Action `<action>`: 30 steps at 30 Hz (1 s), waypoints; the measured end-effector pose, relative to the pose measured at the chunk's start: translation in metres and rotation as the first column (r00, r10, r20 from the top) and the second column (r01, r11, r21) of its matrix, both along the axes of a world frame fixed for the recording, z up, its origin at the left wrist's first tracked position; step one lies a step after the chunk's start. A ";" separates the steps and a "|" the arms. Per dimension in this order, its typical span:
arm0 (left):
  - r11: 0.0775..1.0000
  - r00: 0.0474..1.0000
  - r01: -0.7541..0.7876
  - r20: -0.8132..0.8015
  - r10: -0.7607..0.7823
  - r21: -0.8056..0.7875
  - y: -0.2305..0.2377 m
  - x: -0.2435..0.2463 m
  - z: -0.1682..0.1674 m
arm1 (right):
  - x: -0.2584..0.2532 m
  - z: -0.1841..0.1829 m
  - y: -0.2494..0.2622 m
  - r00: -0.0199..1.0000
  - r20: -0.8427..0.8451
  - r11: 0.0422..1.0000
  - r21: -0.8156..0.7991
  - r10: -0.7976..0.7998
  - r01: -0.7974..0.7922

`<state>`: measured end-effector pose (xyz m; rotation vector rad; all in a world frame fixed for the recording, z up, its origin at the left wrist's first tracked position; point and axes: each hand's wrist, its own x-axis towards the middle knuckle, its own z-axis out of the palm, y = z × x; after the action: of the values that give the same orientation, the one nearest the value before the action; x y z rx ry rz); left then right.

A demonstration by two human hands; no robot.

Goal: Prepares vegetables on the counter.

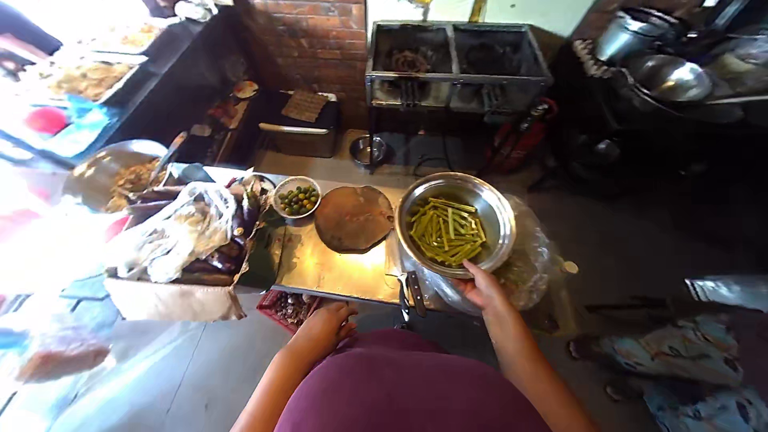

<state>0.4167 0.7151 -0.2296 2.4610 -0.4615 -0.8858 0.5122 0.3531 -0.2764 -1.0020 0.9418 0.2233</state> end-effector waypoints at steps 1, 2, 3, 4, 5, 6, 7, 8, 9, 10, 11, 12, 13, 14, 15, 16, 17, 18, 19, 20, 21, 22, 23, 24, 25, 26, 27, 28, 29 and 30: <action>1.000 1.000 -0.025 -0.005 0.025 0.003 0.005 -0.001 -0.001 | -0.001 0.002 -0.002 1.000 0.020 1.000 -0.012 0.022 -0.022; 0.999 0.999 -0.051 -0.004 0.051 0.004 0.011 -0.002 -0.001 | -0.005 0.005 -0.002 0.997 0.053 0.998 -0.044 0.048 -0.046; 0.997 0.997 -0.077 0.001 0.077 0.005 0.018 -0.002 -0.001 | -0.010 0.008 -0.002 0.992 0.093 0.990 -0.125 0.079 -0.067; 0.995 0.995 -0.104 0.009 0.103 0.003 0.026 -0.001 0.001 | -0.017 0.014 0.001 0.984 0.133 0.961 -0.264 0.117 -0.079; 0.992 0.991 -0.127 0.029 0.127 -0.004 0.034 0.000 0.004 | -0.028 0.021 0.003 0.972 0.170 0.900 -0.429 0.165 -0.078; 0.989 0.987 -0.148 0.068 0.148 -0.014 0.044 0.001 0.008 | -0.040 0.026 0.004 0.951 0.209 0.793 -0.607 0.227 -0.055; 0.985 0.978 -0.170 0.117 0.172 -0.026 0.053 0.002 0.013 | -0.052 0.030 0.007 0.916 0.253 0.636 -0.771 0.311 -0.003; 0.979 0.963 -0.199 0.176 0.203 -0.042 0.063 0.004 0.018 | -0.063 0.033 0.012 0.856 0.296 0.454 -0.887 0.423 0.083; 0.968 0.935 -0.241 0.251 0.249 -0.065 0.073 0.006 0.024 | -0.071 0.035 0.018 0.774 0.297 0.272 -0.948 0.559 0.167; 0.951 0.891 -0.296 0.333 0.308 -0.090 0.083 0.007 0.030 | -0.077 0.034 0.026 0.676 0.238 0.124 -0.969 0.698 0.213; 0.926 0.834 -0.361 0.406 0.373 -0.109 0.094 0.009 0.036 | -0.079 0.029 0.036 0.563 0.125 0.009 -0.979 0.817 0.205; 0.893 0.765 -0.430 0.473 0.437 -0.130 0.105 0.012 0.040 | -0.079 0.020 0.046 0.448 -0.012 -0.071 -0.991 0.894 0.116; 0.855 0.689 -0.497 0.532 0.493 -0.149 0.116 0.016 0.041 | -0.075 0.009 0.057 0.351 -0.147 -0.147 -0.989 0.925 -0.027; 0.814 0.629 -0.558 0.559 0.540 -0.158 0.128 0.021 0.043 | -0.069 -0.006 0.068 0.292 -0.238 -0.193 -0.965 0.926 -0.175; 0.776 0.584 -0.611 0.572 0.576 -0.158 0.140 0.028 0.046 | -0.063 -0.022 0.077 0.283 -0.311 -0.225 -0.928 0.907 -0.298; 0.743 0.541 -0.648 0.584 0.605 -0.170 0.153 0.036 0.049 | -0.057 -0.035 0.085 0.310 -0.371 -0.248 -0.895 0.875 -0.370; 0.719 0.506 -0.670 0.595 0.624 -0.185 0.165 0.044 0.050 | -0.052 -0.044 0.092 0.353 -0.428 -0.265 -0.865 0.832 -0.426; 0.703 0.474 -0.680 0.607 0.637 -0.206 0.175 0.053 0.051 | -0.047 -0.049 0.098 0.392 -0.492 -0.274 -0.826 0.777 -0.493; 0.694 0.457 -0.685 0.610 0.647 -0.222 0.185 0.063 0.052 | -0.042 -0.052 0.103 0.416 -0.554 -0.276 -0.780 0.721 -0.562; 0.688 0.464 -0.691 0.593 0.658 -0.222 0.192 0.077 0.053 | -0.038 -0.054 0.107 0.430 -0.602 -0.264 -0.738 0.673 -0.621; 0.692 0.488 -0.691 0.571 0.660 -0.209 0.198 0.093 0.055 | -0.032 -0.055 0.112 0.440 -0.634 -0.246 -0.707 0.636 -0.664; 0.702 0.525 -0.687 0.540 0.658 -0.187 0.201 0.110 0.056 | -0.028 -0.054 0.115 0.449 -0.651 -0.222 -0.686 0.612 -0.693; 0.716 0.570 -0.681 0.502 0.650 -0.153 0.202 0.125 0.055 | -0.027 -0.053 0.118 0.450 -0.668 -0.202 -0.664 0.593 -0.720; 0.731 0.616 -0.672 0.462 0.638 -0.115 0.201 0.140 0.052 | -0.025 -0.052 0.119 0.448 -0.684 -0.190 -0.645 0.576 -0.740; 0.743 0.652 -0.666 0.426 0.627 -0.073 0.199 0.154 0.049 | -0.022 -0.052 0.120 0.446 -0.696 -0.180 -0.630 0.562 -0.756; 0.746 0.674 -0.665 0.406 0.617 -0.029 0.195 0.165 0.046 | -0.020 -0.053 0.119 0.445 -0.706 -0.174 -0.619 0.551 -0.766; 0.739 0.686 -0.674 0.391 0.614 0.022 0.190 0.173 0.045 | -0.018 -0.055 0.118 0.443 -0.714 -0.170 -0.610 0.542 -0.774; 0.725 0.688 -0.686 0.389 0.613 0.070 0.187 0.177 0.045 | -0.016 -0.057 0.117 0.444 -0.715 -0.160 -0.605 0.540 -0.780; 0.712 0.686 -0.695 0.391 0.613 0.104 0.184 0.179 0.047 | -0.014 -0.056 0.115 0.445 -0.711 -0.143 -0.601 0.545 -0.786; 0.705 0.684 -0.699 0.400 0.610 0.120 0.183 0.178 0.049 | -0.014 -0.053 0.112 0.448 -0.703 -0.119 -0.598 0.553 -0.792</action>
<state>0.5946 0.8981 -0.1807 2.7114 0.4884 -0.2223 0.4986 0.4655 -0.3292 -2.6725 0.5374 0.7942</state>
